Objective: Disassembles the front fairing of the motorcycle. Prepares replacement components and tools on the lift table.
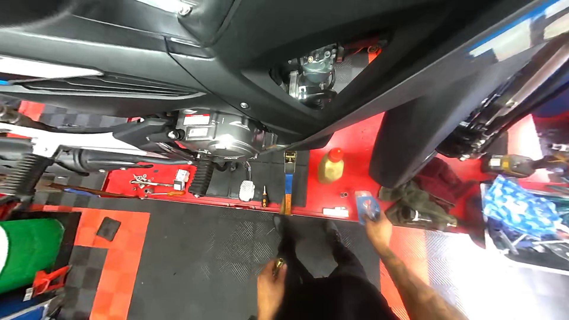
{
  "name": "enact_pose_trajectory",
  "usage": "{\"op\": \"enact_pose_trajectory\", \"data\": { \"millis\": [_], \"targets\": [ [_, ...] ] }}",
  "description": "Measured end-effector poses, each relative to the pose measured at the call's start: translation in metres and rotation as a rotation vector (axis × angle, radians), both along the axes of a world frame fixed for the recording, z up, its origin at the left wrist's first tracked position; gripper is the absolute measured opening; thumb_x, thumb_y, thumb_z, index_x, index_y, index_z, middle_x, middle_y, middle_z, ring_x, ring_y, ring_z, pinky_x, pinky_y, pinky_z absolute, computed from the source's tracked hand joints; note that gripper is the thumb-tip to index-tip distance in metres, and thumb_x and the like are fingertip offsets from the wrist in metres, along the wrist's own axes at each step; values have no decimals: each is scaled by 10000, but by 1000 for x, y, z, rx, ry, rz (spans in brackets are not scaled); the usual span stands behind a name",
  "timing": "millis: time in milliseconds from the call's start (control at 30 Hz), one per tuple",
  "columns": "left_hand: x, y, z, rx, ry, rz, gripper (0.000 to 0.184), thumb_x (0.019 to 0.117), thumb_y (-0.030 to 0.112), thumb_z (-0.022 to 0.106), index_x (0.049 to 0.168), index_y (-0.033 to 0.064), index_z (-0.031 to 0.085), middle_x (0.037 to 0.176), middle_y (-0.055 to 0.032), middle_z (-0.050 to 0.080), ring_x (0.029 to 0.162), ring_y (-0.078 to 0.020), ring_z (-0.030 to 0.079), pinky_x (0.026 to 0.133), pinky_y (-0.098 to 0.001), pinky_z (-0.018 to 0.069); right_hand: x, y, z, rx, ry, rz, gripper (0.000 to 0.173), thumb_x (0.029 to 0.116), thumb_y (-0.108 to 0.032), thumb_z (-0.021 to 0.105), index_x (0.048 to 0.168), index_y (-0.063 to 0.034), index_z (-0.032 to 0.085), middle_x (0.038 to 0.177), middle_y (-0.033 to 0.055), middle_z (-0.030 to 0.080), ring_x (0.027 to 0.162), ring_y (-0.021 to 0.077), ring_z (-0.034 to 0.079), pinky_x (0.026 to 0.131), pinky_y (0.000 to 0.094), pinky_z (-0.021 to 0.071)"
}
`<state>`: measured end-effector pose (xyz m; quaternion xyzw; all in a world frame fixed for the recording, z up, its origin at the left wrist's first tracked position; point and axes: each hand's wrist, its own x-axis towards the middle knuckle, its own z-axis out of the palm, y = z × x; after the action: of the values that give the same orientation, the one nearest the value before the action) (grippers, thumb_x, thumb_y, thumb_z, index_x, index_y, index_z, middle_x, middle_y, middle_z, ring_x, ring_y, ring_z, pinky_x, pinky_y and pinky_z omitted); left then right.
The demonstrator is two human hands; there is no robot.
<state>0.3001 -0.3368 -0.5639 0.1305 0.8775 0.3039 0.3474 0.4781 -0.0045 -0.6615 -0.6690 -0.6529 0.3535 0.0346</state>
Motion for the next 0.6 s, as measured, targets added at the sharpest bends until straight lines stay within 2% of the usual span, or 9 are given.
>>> {"op": "enact_pose_trajectory", "data": {
  "millis": [100,167,200,300,367,433,467,533,600],
  "targets": [
    [12,30,-3,131,-127,9,261,981,246,662,1147,53,716,945,-60,739,829,-146,713,802,-387,616,5,-30,37,-104,186,108,415,866,-225,808,1209,-40,666,970,127,740,909,271,727,851,540,587],
    [19,50,-5,210,-278,-7,414,965,340,689,1262,51,672,1061,-76,736,913,-158,718,854,-392,621,1,-54,64,-256,348,230,382,857,-231,808,1165,-49,673,974,56,749,892,170,735,844,422,628],
    [23,60,-5,240,-368,-6,504,945,375,709,1318,44,635,1098,-94,719,930,-174,711,859,-400,617,-4,-66,79,-355,433,275,383,850,-223,813,1159,-46,673,987,46,755,900,155,740,845,393,637],
    [31,83,-3,383,-641,101,603,916,340,759,1372,-7,568,1187,-126,710,1057,-194,708,964,-400,600,-25,-94,114,-700,587,334,370,894,-197,784,1202,-34,659,1052,55,762,958,165,745,890,377,636],
    [32,84,-4,483,-760,238,517,966,280,714,1335,-53,573,1151,-163,731,1042,-233,728,965,-421,608,-36,-99,126,-946,664,317,376,988,-230,686,1289,-21,605,1117,102,739,1003,212,733,907,407,625],
    [29,77,-9,534,-759,374,453,997,249,678,1301,-72,581,1111,-188,737,1011,-268,737,941,-447,618,-43,-83,118,-1040,673,381,412,1035,-323,608,1313,-20,584,1127,133,721,986,254,724,873,449,623],
    [27,71,-11,548,-730,430,434,1002,233,672,1294,-76,584,1109,-191,736,1016,-272,734,946,-448,615,-45,-70,106,-949,614,426,395,1034,-338,596,1273,-24,615,1094,128,722,949,249,721,839,451,622],
    [22,53,-18,550,-654,520,419,1008,216,668,1288,-84,584,1116,-197,734,1033,-274,730,961,-445,609,-53,-40,75,-511,335,468,334,992,-341,657,1171,-62,700,1042,106,729,918,236,712,820,464,607],
    [19,31,-24,519,-572,591,384,1005,202,669,1252,-87,609,1088,-194,743,1013,-265,738,944,-434,616,-63,-9,47,-109,46,471,383,950,-336,711,1210,-57,683,1173,203,663,1017,379,675,870,609,560]
  ]
}}
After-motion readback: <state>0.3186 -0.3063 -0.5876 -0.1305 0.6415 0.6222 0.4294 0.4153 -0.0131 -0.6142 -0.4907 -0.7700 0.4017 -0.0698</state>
